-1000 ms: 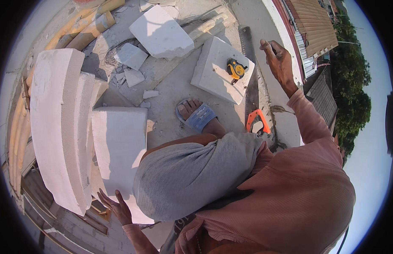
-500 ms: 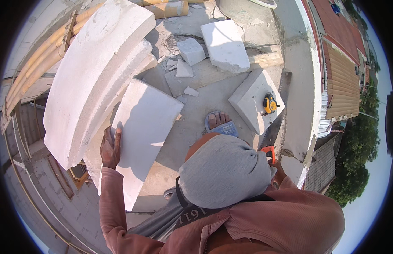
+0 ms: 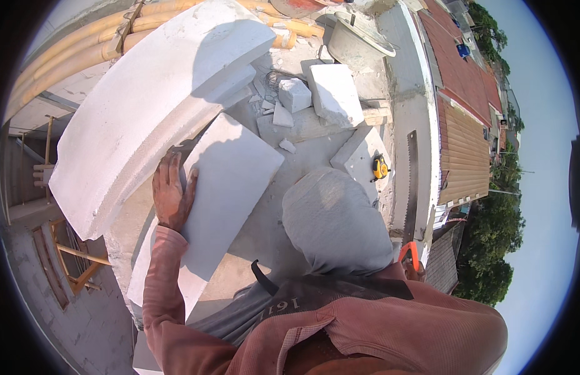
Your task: The person uses a saw to cut a lightweight brick and then applies mortar from a bucket to glue it onto a wall.
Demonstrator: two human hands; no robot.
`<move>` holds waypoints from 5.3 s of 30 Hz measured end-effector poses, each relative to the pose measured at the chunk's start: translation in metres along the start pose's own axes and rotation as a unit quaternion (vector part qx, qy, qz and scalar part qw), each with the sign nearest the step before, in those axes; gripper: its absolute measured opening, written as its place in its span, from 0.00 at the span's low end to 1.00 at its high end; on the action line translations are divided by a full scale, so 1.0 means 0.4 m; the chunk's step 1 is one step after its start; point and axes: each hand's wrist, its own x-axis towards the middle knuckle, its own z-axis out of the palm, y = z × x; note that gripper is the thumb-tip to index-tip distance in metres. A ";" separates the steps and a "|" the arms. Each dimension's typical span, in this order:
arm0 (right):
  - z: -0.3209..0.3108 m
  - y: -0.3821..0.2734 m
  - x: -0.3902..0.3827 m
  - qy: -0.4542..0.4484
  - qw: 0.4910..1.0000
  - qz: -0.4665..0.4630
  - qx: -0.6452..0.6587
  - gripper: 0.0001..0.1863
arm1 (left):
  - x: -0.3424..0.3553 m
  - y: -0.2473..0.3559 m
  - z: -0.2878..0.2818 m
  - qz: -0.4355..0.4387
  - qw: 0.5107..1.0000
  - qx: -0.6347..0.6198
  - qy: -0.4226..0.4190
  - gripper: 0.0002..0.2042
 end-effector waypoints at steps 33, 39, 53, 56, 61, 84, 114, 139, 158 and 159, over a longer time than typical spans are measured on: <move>0.201 -0.715 0.325 -0.461 0.786 -0.405 -0.076 0.09 | -0.170 0.111 -0.027 0.160 0.970 0.099 -0.151 0.29; 0.310 -0.695 0.272 -0.458 0.761 -0.405 -0.219 0.08 | -0.447 -0.278 -0.262 -0.351 0.921 0.139 -0.098 0.39; 0.316 -0.947 0.169 -0.481 0.684 -0.486 -0.253 0.08 | -0.618 -0.152 -0.229 -0.527 0.816 0.105 -0.214 0.37; 0.359 -0.969 0.221 -0.510 0.627 -0.527 -0.262 0.21 | -0.563 -0.138 -0.203 -0.410 0.903 0.003 -0.128 0.30; 0.481 -0.980 0.186 -0.573 0.630 -0.461 -0.249 0.23 | -0.421 0.002 -0.118 -0.290 0.950 0.082 -0.082 0.30; 0.592 -1.243 0.171 -0.596 0.463 -0.552 -0.355 0.17 | -0.376 0.048 -0.022 -0.494 0.856 0.154 0.024 0.31; 0.183 -0.632 -0.062 -0.486 0.751 -0.430 -0.123 0.12 | -0.378 0.035 -0.027 -0.457 0.882 0.116 0.016 0.33; 0.186 -0.501 -0.017 -0.480 0.730 -0.473 -0.114 0.09 | -0.102 0.103 0.088 -0.476 0.868 0.124 0.069 0.26; 0.209 -0.461 -0.014 -0.496 0.742 -0.407 -0.193 0.09 | -0.124 0.072 0.121 -0.432 0.882 0.158 0.101 0.20; 0.255 -0.478 0.003 -0.513 0.737 -0.402 -0.179 0.09 | -0.118 0.070 0.127 -0.423 0.885 0.156 0.117 0.20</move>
